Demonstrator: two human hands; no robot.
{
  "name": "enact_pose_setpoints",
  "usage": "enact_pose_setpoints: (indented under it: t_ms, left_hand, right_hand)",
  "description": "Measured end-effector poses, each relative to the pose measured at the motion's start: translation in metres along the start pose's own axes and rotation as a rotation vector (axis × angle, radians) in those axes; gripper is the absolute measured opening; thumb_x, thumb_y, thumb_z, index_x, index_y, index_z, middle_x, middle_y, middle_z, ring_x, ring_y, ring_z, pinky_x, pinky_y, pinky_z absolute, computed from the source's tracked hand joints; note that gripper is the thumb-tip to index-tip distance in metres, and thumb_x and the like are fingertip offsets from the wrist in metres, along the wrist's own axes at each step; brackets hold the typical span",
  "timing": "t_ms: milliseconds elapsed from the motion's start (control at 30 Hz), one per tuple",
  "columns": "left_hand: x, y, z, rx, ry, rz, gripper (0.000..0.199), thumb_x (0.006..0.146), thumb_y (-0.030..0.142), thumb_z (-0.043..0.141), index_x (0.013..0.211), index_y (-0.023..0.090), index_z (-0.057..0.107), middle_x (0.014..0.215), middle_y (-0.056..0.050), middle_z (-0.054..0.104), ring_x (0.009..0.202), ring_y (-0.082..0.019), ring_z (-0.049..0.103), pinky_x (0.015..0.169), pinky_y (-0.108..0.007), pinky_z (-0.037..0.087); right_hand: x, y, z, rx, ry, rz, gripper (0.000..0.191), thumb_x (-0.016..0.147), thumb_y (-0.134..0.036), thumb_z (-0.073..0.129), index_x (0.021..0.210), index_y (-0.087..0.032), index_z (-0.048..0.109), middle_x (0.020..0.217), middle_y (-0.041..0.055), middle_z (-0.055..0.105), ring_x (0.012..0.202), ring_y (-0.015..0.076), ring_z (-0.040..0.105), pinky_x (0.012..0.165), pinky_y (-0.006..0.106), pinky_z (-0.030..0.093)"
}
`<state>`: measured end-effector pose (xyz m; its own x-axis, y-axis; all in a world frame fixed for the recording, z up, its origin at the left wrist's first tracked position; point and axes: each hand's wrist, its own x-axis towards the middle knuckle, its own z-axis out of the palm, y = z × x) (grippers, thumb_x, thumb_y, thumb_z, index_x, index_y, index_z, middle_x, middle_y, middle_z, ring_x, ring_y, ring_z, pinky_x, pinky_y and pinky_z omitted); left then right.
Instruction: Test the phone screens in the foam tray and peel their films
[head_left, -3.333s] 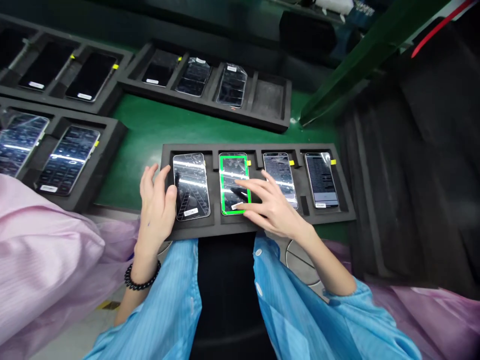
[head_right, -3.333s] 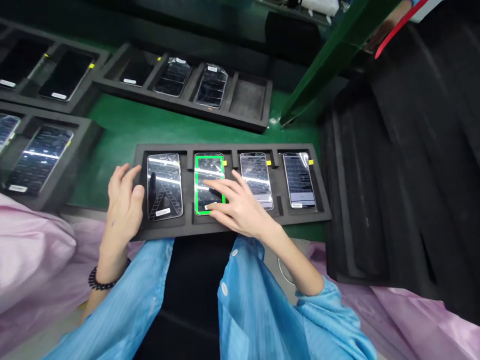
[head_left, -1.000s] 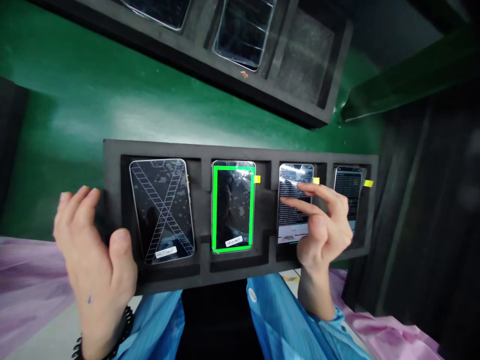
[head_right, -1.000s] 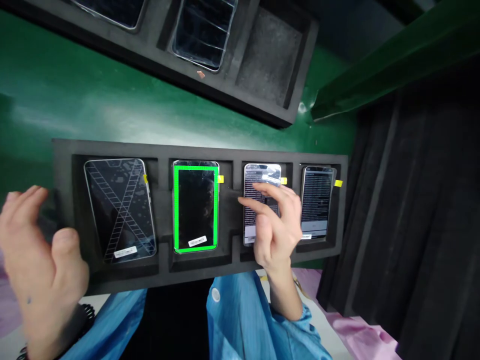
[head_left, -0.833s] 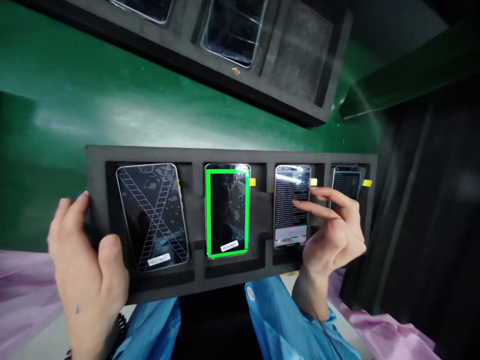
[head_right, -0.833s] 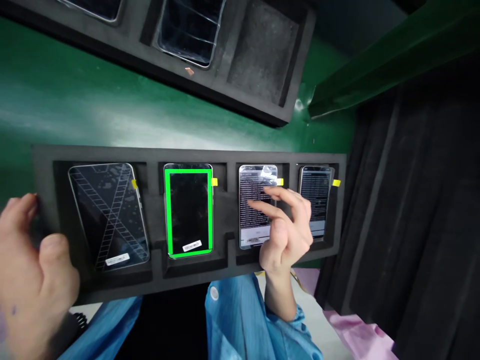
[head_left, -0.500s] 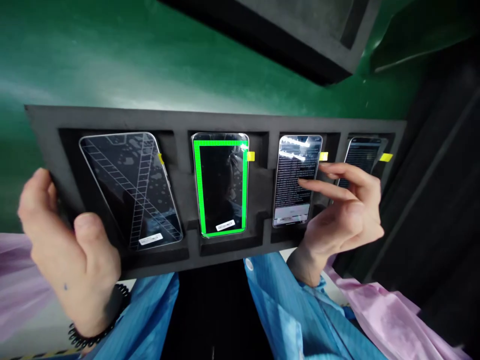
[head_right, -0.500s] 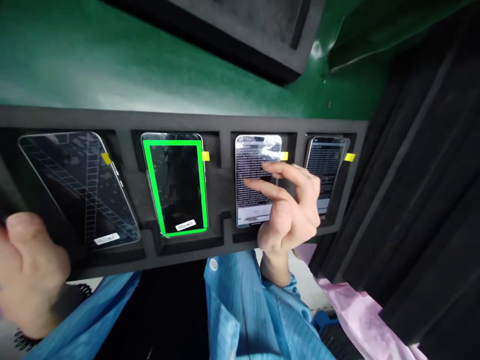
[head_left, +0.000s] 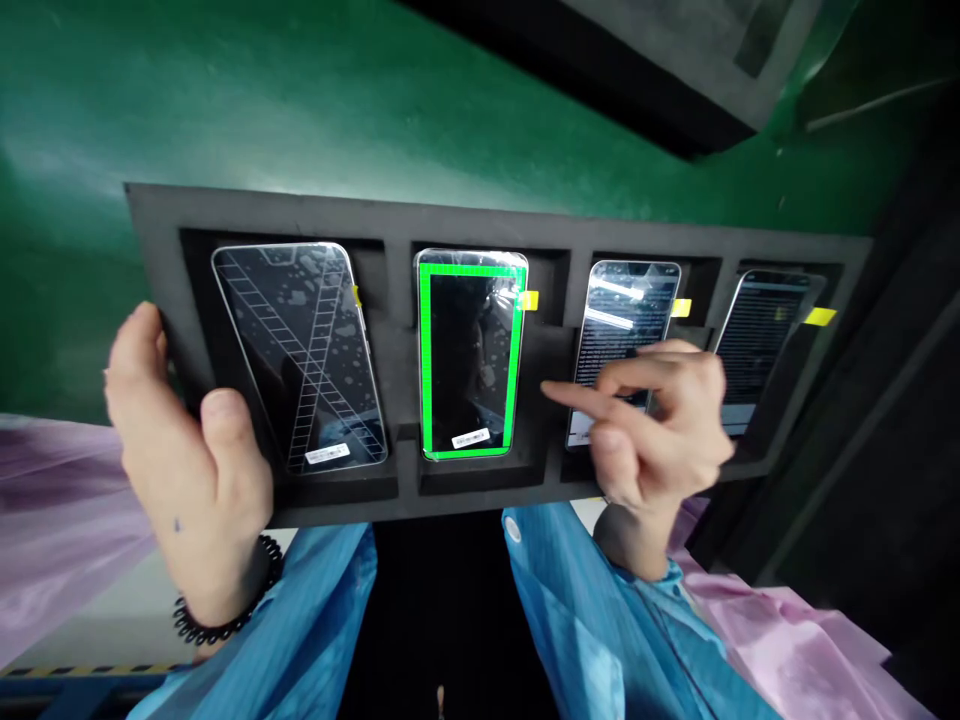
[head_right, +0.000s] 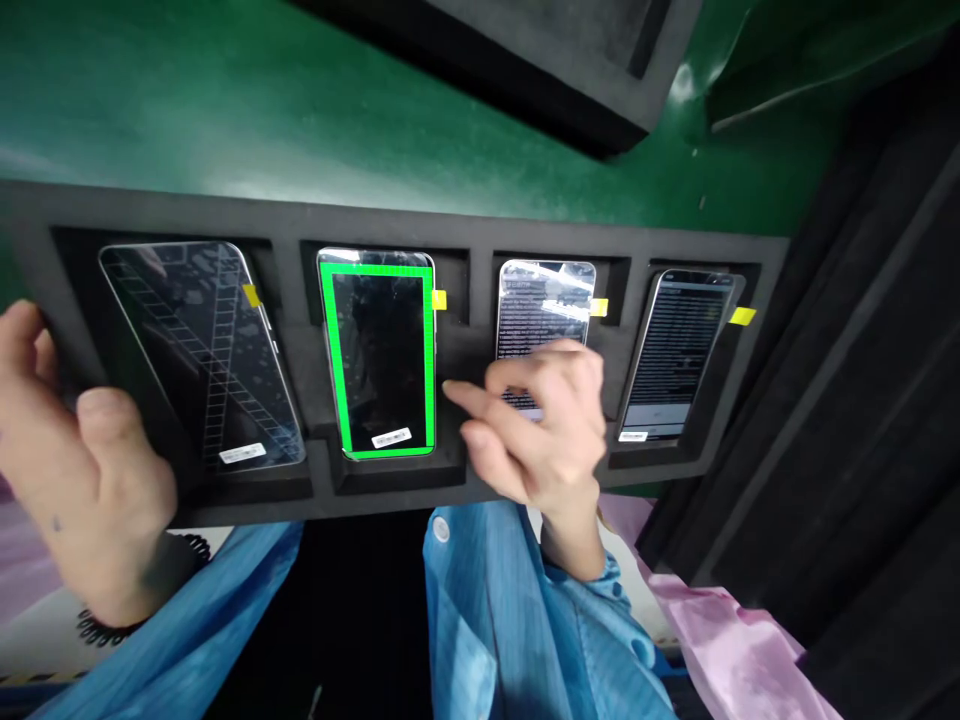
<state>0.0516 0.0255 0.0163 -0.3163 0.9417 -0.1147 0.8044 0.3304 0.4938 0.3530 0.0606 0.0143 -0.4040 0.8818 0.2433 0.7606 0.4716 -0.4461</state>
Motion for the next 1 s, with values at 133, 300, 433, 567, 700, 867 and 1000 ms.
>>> enact_pose_setpoints:
  t_ms: [133,300,433,567,700,867,1000]
  left_hand:
    - [-0.001,-0.006,0.001,0.021,-0.009,0.000,0.064,0.100,0.044,0.034,0.158,0.020,0.024,0.161,-0.012,0.036,0.149,-0.031,0.036,0.125,-0.054,0.027]
    - [-0.001,-0.011,0.003,0.026,-0.020,-0.021,0.063,0.100,0.043,0.035,0.159,0.028,0.022,0.163,-0.007,0.033,0.152,-0.031,0.031,0.127,-0.057,0.024]
    - [-0.001,-0.015,0.004,0.024,-0.019,-0.028,0.064,0.098,0.045,0.036,0.159,0.031,0.021,0.163,-0.004,0.034,0.152,-0.031,0.031,0.127,-0.058,0.024]
    - [-0.002,-0.015,0.004,0.026,-0.023,-0.047,0.064,0.098,0.046,0.036,0.159,0.032,0.022,0.163,-0.003,0.034,0.152,-0.032,0.031,0.128,-0.058,0.024]
    - [-0.002,-0.014,0.003,0.024,-0.023,-0.070,0.066,0.097,0.048,0.037,0.159,0.032,0.023,0.163,-0.003,0.034,0.151,-0.033,0.032,0.128,-0.059,0.024]
    - [-0.001,-0.015,0.004,0.023,-0.018,-0.050,0.066,0.097,0.048,0.037,0.159,0.031,0.023,0.162,-0.005,0.035,0.151,-0.034,0.032,0.127,-0.059,0.024]
    - [0.000,-0.014,0.005,0.022,-0.026,-0.051,0.065,0.097,0.048,0.036,0.159,0.031,0.023,0.162,-0.005,0.035,0.152,-0.034,0.031,0.127,-0.059,0.023]
  right_hand:
    - [0.015,-0.011,0.009,-0.089,-0.085,-0.131,0.035,0.105,-0.038,0.041,0.110,-0.024,0.073,0.115,0.0062,0.066,0.100,0.0211,0.055,0.109,0.049,0.038]
    - [0.022,-0.016,0.009,-0.098,-0.267,-0.177,0.033,0.104,-0.039,0.042,0.119,-0.026,0.069,0.144,0.0057,0.059,0.123,0.0241,0.056,0.122,0.054,0.025]
    - [0.018,-0.013,0.008,-0.038,-0.225,-0.163,0.031,0.105,-0.037,0.042,0.111,-0.028,0.071,0.142,0.0041,0.061,0.122,0.0232,0.058,0.121,0.054,0.029]
    - [0.016,-0.011,0.008,-0.082,-0.158,-0.110,0.038,0.106,-0.041,0.035,0.124,-0.026,0.066,0.140,0.0058,0.063,0.121,0.0239,0.058,0.120,0.053,0.030]
    - [0.016,-0.012,0.009,-0.096,-0.183,-0.133,0.037,0.107,-0.040,0.037,0.123,-0.023,0.066,0.132,0.0023,0.069,0.123,0.0212,0.058,0.123,0.051,0.023]
    - [0.017,-0.013,0.010,-0.063,-0.171,-0.137,0.037,0.106,-0.039,0.038,0.126,-0.023,0.065,0.128,0.0003,0.072,0.118,0.0202,0.061,0.125,0.049,0.022]
    - [0.014,-0.011,0.009,-0.053,-0.101,-0.127,0.039,0.106,-0.037,0.037,0.126,-0.022,0.067,0.126,0.0030,0.072,0.116,0.0226,0.062,0.122,0.050,0.028]
